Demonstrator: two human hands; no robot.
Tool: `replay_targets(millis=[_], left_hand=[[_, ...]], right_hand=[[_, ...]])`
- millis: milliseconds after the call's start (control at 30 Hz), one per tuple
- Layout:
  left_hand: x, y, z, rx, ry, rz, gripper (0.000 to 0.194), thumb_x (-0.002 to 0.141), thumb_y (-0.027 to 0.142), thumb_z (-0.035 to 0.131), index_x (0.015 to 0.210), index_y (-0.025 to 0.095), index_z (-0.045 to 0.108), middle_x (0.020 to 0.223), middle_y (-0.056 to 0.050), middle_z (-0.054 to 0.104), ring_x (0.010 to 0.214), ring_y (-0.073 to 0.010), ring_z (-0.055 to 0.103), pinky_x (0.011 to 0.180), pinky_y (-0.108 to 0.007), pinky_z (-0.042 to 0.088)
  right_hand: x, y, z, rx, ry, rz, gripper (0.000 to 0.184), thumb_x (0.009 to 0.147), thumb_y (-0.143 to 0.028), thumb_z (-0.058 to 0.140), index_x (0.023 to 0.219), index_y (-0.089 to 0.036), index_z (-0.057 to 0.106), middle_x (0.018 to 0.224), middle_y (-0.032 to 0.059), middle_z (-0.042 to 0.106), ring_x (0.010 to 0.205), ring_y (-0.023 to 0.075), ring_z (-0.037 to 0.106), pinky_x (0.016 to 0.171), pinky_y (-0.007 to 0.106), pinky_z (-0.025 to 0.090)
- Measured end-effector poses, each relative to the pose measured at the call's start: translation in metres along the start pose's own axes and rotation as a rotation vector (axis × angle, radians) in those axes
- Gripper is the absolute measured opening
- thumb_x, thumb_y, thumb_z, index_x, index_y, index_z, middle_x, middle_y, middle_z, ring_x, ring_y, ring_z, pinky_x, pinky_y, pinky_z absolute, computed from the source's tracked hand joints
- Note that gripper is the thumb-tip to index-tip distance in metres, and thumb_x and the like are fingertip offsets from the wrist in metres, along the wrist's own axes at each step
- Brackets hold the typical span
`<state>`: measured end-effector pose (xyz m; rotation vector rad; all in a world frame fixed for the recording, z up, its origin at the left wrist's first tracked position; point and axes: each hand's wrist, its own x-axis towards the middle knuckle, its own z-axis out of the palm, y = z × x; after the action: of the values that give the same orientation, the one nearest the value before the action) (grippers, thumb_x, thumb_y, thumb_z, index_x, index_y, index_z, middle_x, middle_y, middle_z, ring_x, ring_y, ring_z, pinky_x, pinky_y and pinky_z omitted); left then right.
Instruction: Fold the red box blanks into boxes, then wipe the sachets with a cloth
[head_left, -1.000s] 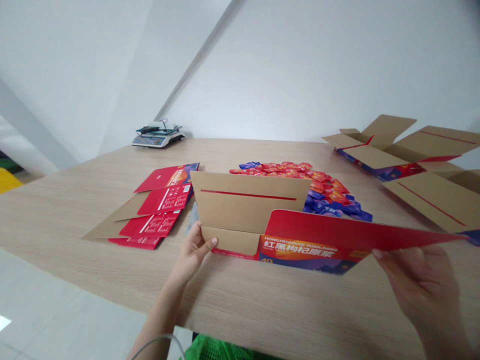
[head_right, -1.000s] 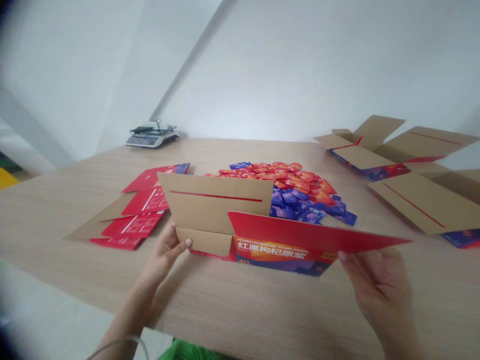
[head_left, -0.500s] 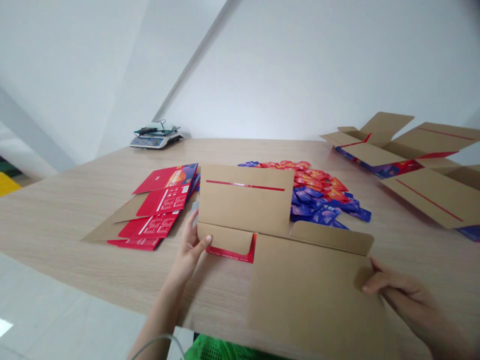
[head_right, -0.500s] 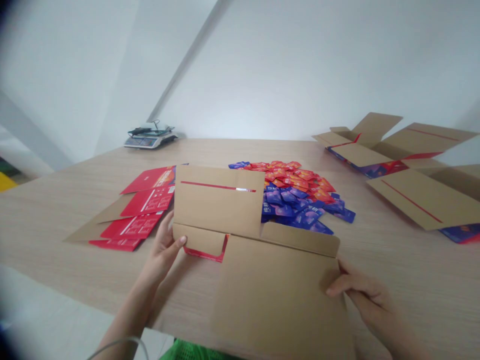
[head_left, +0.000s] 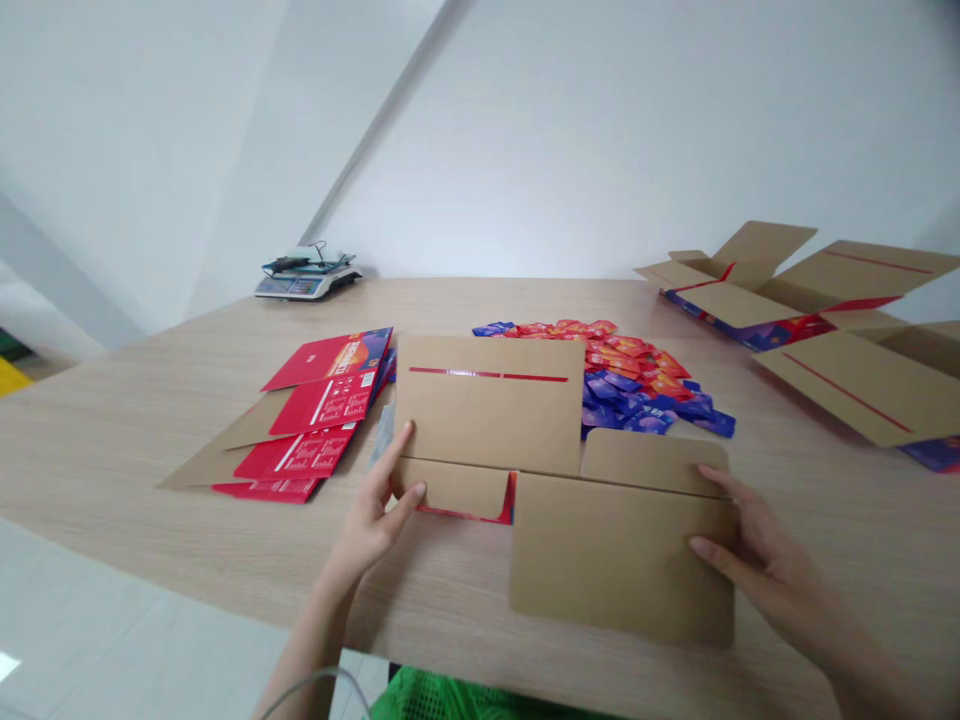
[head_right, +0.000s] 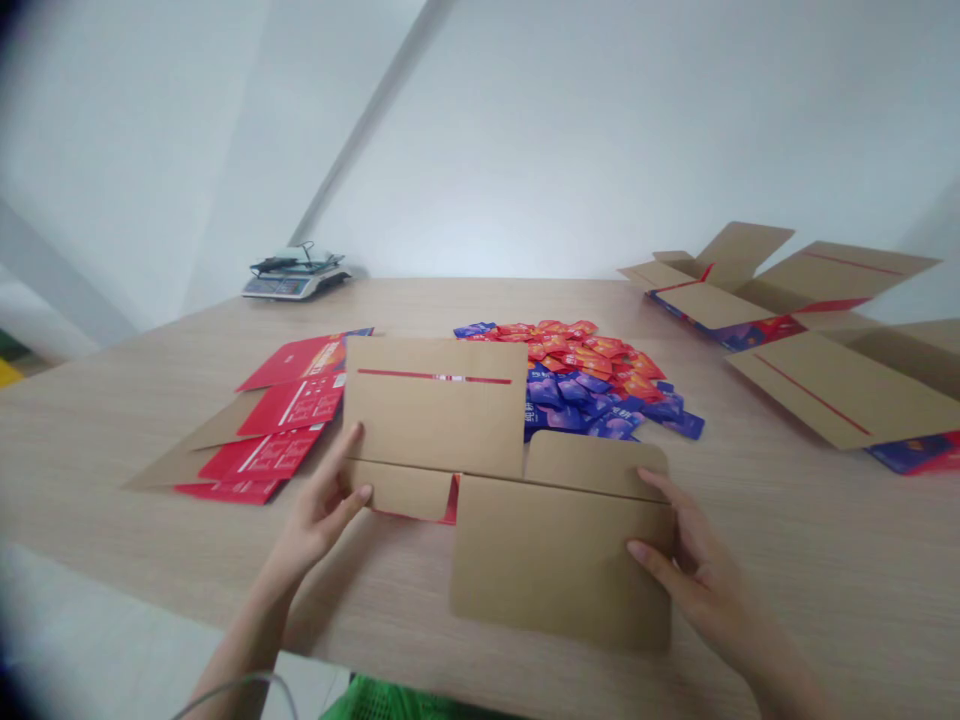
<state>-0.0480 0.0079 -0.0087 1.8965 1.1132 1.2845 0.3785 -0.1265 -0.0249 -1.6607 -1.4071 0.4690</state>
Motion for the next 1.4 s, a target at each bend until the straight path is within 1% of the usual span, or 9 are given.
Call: replay_targets(millis=[133, 433, 600, 733, 833, 933, 1100, 1233, 1400], left_hand=[[0.003, 0.008, -0.004, 0.084, -0.068, 0.031, 0.048, 0.087, 0.036, 0.064, 0.133, 0.023, 0.059, 0.137, -0.011, 0.058, 0.127, -0.0310, 0.051, 0.106, -0.042, 0.041], [0.003, 0.001, 0.017, -0.137, 0.057, -0.104, 0.030, 0.088, 0.039, 0.061, 0.112, 0.021, 0.069, 0.113, -0.007, 0.067, 0.105, -0.0270, 0.060, 0.090, -0.035, 0.045], [-0.008, -0.002, 0.022, -0.168, 0.210, -0.107, 0.026, 0.082, 0.039, 0.067, 0.101, 0.022, 0.073, 0.107, -0.006, 0.069, 0.103, -0.0291, 0.059, 0.092, -0.037, 0.043], [-0.014, 0.006, 0.021, -0.138, 0.353, 0.010, 0.026, 0.079, 0.037, 0.066, 0.101, 0.024, 0.070, 0.108, -0.005, 0.066, 0.107, -0.0302, 0.056, 0.097, -0.038, 0.040], [-0.013, 0.010, 0.021, -0.147, 0.422, 0.082, 0.030, 0.078, 0.034, 0.064, 0.106, 0.025, 0.065, 0.109, -0.004, 0.062, 0.107, -0.0284, 0.054, 0.095, -0.035, 0.040], [-0.010, 0.008, 0.019, -0.131, 0.341, 0.062, 0.032, 0.080, 0.033, 0.063, 0.111, 0.026, 0.063, 0.112, -0.004, 0.060, 0.108, -0.0275, 0.053, 0.094, -0.033, 0.040], [-0.005, 0.002, 0.011, -0.046, 0.144, -0.023, 0.030, 0.085, 0.038, 0.059, 0.110, 0.024, 0.067, 0.103, -0.006, 0.064, 0.097, -0.0278, 0.057, 0.088, -0.035, 0.043], [-0.005, 0.000, 0.013, -0.142, 0.181, -0.074, 0.032, 0.082, 0.042, 0.060, 0.107, 0.023, 0.067, 0.106, -0.005, 0.064, 0.099, -0.0286, 0.057, 0.086, -0.035, 0.043], [-0.010, 0.005, 0.025, -0.621, 0.249, -0.253, 0.047, 0.087, 0.050, 0.052, 0.130, 0.030, 0.053, 0.124, -0.003, 0.062, 0.107, -0.0283, 0.060, 0.082, -0.035, 0.049]], right_hand=[[0.000, 0.003, 0.005, 0.028, -0.001, -0.004, 0.066, 0.085, -0.049, 0.061, 0.144, -0.034, 0.038, 0.151, 0.0037, 0.043, 0.136, 0.0296, 0.044, 0.107, 0.043, 0.046], [0.003, -0.005, 0.011, -0.013, -0.026, 0.051, 0.056, 0.088, -0.054, 0.053, 0.140, -0.034, 0.048, 0.150, 0.0017, 0.046, 0.140, 0.0301, 0.037, 0.119, 0.051, 0.024], [-0.001, -0.006, 0.020, 0.056, 0.030, 0.101, 0.072, 0.084, -0.054, 0.059, 0.148, -0.032, 0.036, 0.154, 0.0047, 0.040, 0.139, 0.0318, 0.039, 0.113, 0.051, 0.036], [-0.003, -0.008, 0.017, 0.184, 0.038, 0.129, 0.074, 0.075, -0.050, 0.070, 0.142, -0.029, 0.043, 0.132, 0.0093, 0.060, 0.115, 0.0307, 0.062, 0.093, 0.041, 0.057], [-0.003, -0.013, 0.016, 0.193, 0.144, 0.121, 0.066, 0.072, -0.048, 0.073, 0.131, -0.027, 0.051, 0.120, 0.0077, 0.066, 0.105, 0.0283, 0.067, 0.090, 0.038, 0.058], [-0.003, -0.015, 0.015, 0.146, 0.205, 0.134, 0.063, 0.069, -0.049, 0.075, 0.124, -0.026, 0.056, 0.117, 0.0063, 0.068, 0.104, 0.0279, 0.067, 0.092, 0.037, 0.058], [0.000, -0.003, 0.014, 0.117, 0.156, 0.149, 0.057, 0.069, -0.050, 0.074, 0.118, -0.025, 0.059, 0.114, 0.0057, 0.068, 0.105, 0.0275, 0.066, 0.093, 0.037, 0.057], [0.000, -0.001, 0.013, 0.153, 0.123, 0.095, 0.059, 0.071, -0.047, 0.074, 0.123, -0.025, 0.055, 0.118, 0.0067, 0.066, 0.108, 0.0276, 0.065, 0.093, 0.037, 0.057], [-0.008, 0.008, -0.002, 0.251, 0.066, 0.080, 0.066, 0.082, -0.053, 0.061, 0.142, -0.032, 0.046, 0.149, 0.0030, 0.048, 0.137, 0.0298, 0.042, 0.107, 0.041, 0.048]])
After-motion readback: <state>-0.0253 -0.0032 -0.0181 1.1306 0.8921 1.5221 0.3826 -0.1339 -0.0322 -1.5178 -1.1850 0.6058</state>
